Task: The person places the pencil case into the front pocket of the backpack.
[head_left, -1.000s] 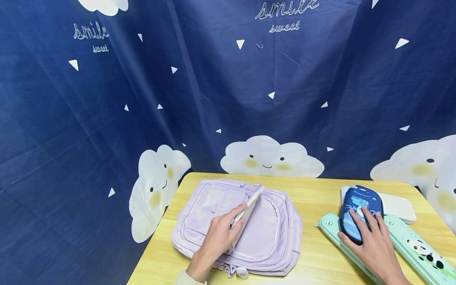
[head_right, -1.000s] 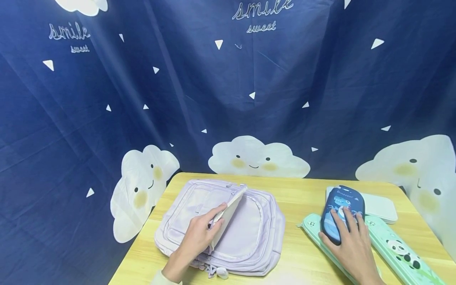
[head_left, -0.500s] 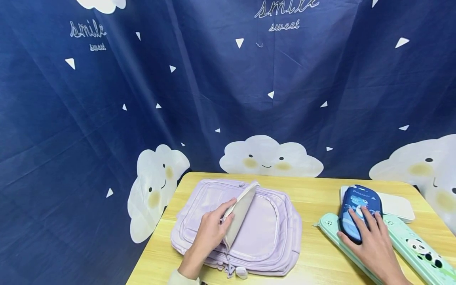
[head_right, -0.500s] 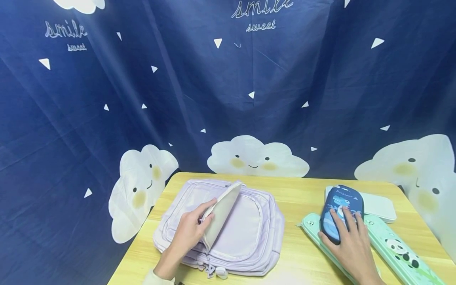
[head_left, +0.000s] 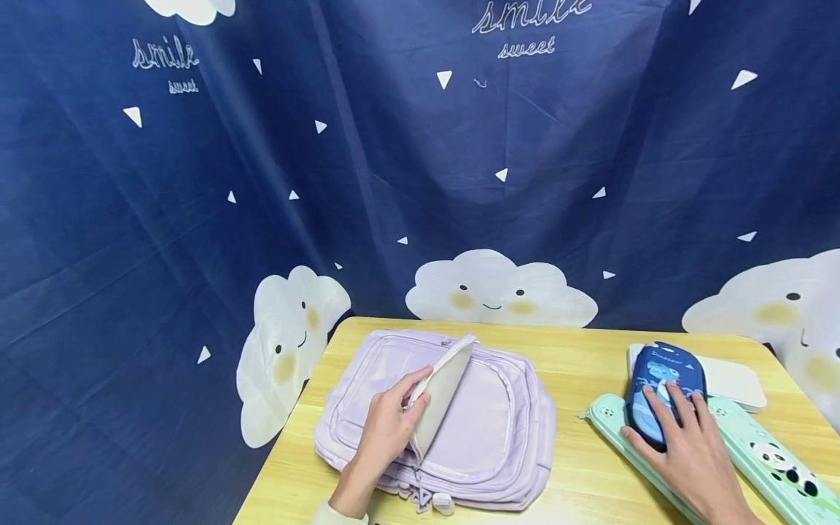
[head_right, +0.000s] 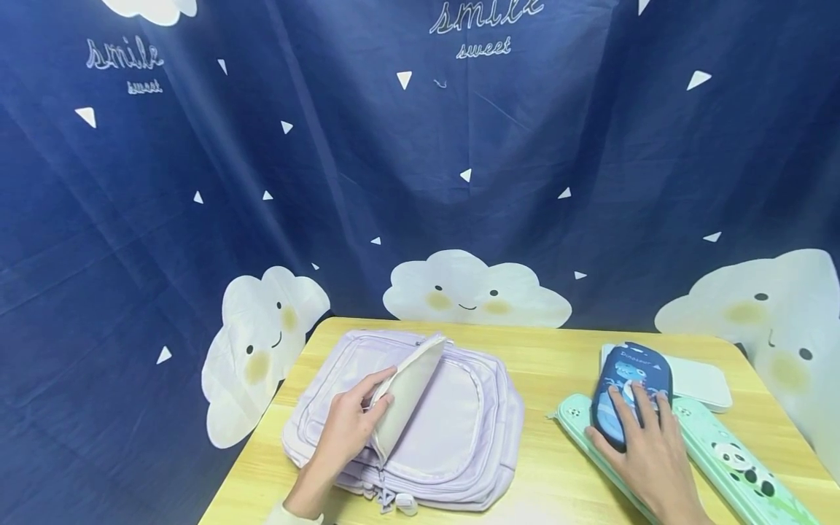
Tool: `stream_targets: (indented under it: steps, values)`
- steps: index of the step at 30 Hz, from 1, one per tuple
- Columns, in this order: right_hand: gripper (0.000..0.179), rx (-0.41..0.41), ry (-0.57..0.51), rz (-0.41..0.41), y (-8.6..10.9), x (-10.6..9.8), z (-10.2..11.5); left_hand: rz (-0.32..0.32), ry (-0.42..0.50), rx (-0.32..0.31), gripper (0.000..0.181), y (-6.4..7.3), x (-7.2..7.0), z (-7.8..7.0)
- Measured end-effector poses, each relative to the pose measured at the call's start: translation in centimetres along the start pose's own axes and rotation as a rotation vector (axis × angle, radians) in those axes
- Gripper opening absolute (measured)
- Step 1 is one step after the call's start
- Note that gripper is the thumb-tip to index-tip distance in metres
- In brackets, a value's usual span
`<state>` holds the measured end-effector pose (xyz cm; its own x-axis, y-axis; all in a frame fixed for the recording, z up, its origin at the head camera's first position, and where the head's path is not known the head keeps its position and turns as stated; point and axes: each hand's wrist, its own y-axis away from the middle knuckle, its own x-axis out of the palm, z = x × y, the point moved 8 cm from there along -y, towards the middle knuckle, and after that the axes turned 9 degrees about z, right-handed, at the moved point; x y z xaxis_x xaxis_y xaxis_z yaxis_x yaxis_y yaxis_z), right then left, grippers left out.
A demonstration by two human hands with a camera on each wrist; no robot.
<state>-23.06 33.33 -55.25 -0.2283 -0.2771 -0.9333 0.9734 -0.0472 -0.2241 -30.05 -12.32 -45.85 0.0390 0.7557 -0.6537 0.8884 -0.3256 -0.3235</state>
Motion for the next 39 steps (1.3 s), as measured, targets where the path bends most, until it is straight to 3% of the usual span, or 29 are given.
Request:
stream_targets:
  steps: [9,15,21,31,39]
  values:
    - [0.083,0.018,-0.027,-0.060,0.03,-0.30,0.38,-0.045,-0.013,0.029,0.047,0.12,-0.03,-0.16]
    - [0.083,0.099,-0.048,-0.047,-0.34,-0.21,0.39,-0.030,0.016,-0.015,0.046,0.15,0.01,-0.06]
    - [0.084,0.180,-0.066,-0.043,-0.66,-0.32,0.57,-0.031,0.006,-0.011,0.045,0.16,0.00,-0.19]
    - [0.074,0.157,-0.107,-0.114,-0.29,-0.59,0.62,-0.028,-0.002,-0.020,0.045,0.08,0.03,-0.23]
    - [0.077,0.207,-0.110,-0.072,-0.49,-0.38,0.53,-0.023,0.009,-0.030,0.045,0.16,0.08,-0.25]
